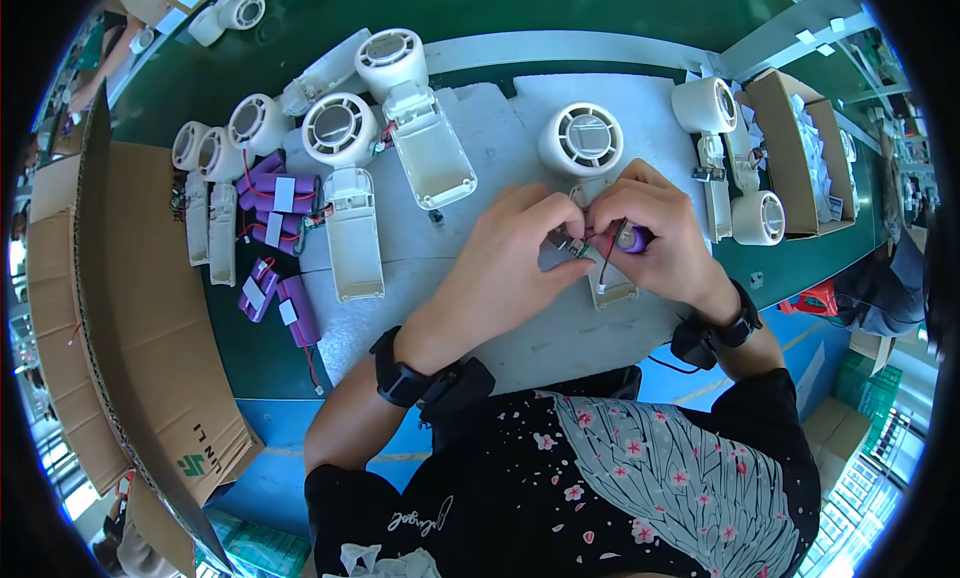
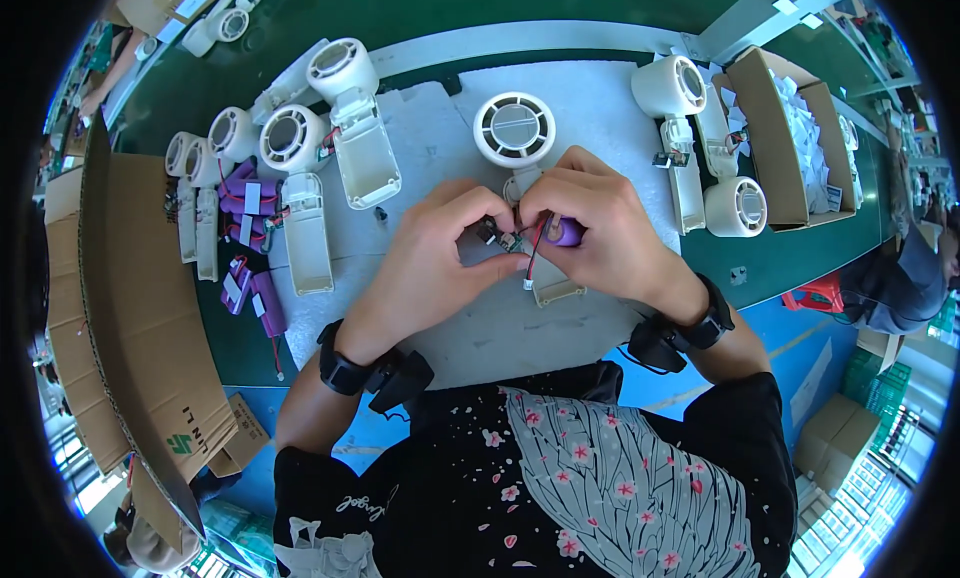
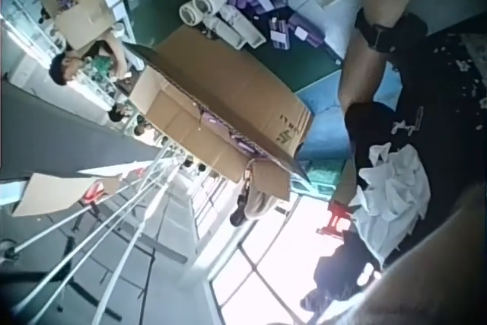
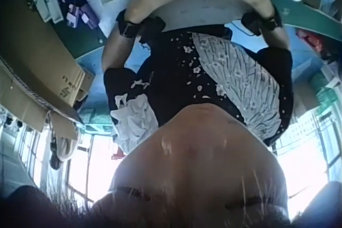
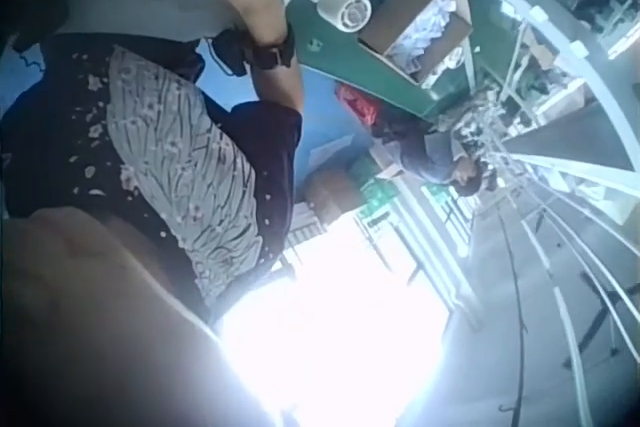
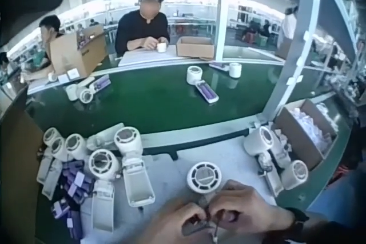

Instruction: The person assembles portable fans by connecting battery packs to circuit boards and fitting the components into the plastic housings. They repeat this process by hand for multiple units on the assembly line.

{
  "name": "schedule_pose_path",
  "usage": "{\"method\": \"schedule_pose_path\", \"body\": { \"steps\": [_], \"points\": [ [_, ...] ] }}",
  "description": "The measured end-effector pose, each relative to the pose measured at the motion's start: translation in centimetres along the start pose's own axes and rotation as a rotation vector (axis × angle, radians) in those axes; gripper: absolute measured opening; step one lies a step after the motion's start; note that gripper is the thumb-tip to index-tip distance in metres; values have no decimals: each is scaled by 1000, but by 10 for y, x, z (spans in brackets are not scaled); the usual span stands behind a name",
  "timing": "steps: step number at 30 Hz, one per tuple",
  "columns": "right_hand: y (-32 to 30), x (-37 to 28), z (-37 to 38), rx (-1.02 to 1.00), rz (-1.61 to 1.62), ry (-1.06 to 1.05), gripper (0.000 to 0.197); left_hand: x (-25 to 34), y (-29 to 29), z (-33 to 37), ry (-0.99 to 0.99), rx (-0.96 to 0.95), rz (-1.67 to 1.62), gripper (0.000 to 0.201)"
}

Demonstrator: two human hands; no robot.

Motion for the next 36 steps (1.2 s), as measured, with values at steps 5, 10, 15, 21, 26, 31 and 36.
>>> {"method": "schedule_pose_path", "body": {
  "steps": [5,10,15,21,26,31,36],
  "points": [
    [2,3,-1,5,12,22,29,-8,-4,-5,-153,56,-162,27],
    [3,-6,-3,-2,-100,-19,28,-14,5,-6,-238,-6,-372,22],
    [2,-10,-2,-25,-146,0,26,-8,5,-5,-147,36,-351,20],
    [-11,-2,-5,159,-23,14,26,-13,7,-3,-83,51,-370,20],
    [-11,7,-7,286,-107,83,26,-3,3,-2,3,57,-296,22],
    [-13,3,-6,252,-74,5,25,-7,-1,-2,-50,98,-301,21],
    [-16,-8,-6,160,-97,-99,21,-21,2,-5,-181,154,-499,19]
  ]
}}
Point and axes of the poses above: each hand's wrist, its own z-axis towards the middle knuckle, its own y-axis out of the palm, x = y × z, the point moved 7 cm from there along z, towards the middle knuckle, and after that the axes turned 7 degrees about -x, right-handed, at the moved point
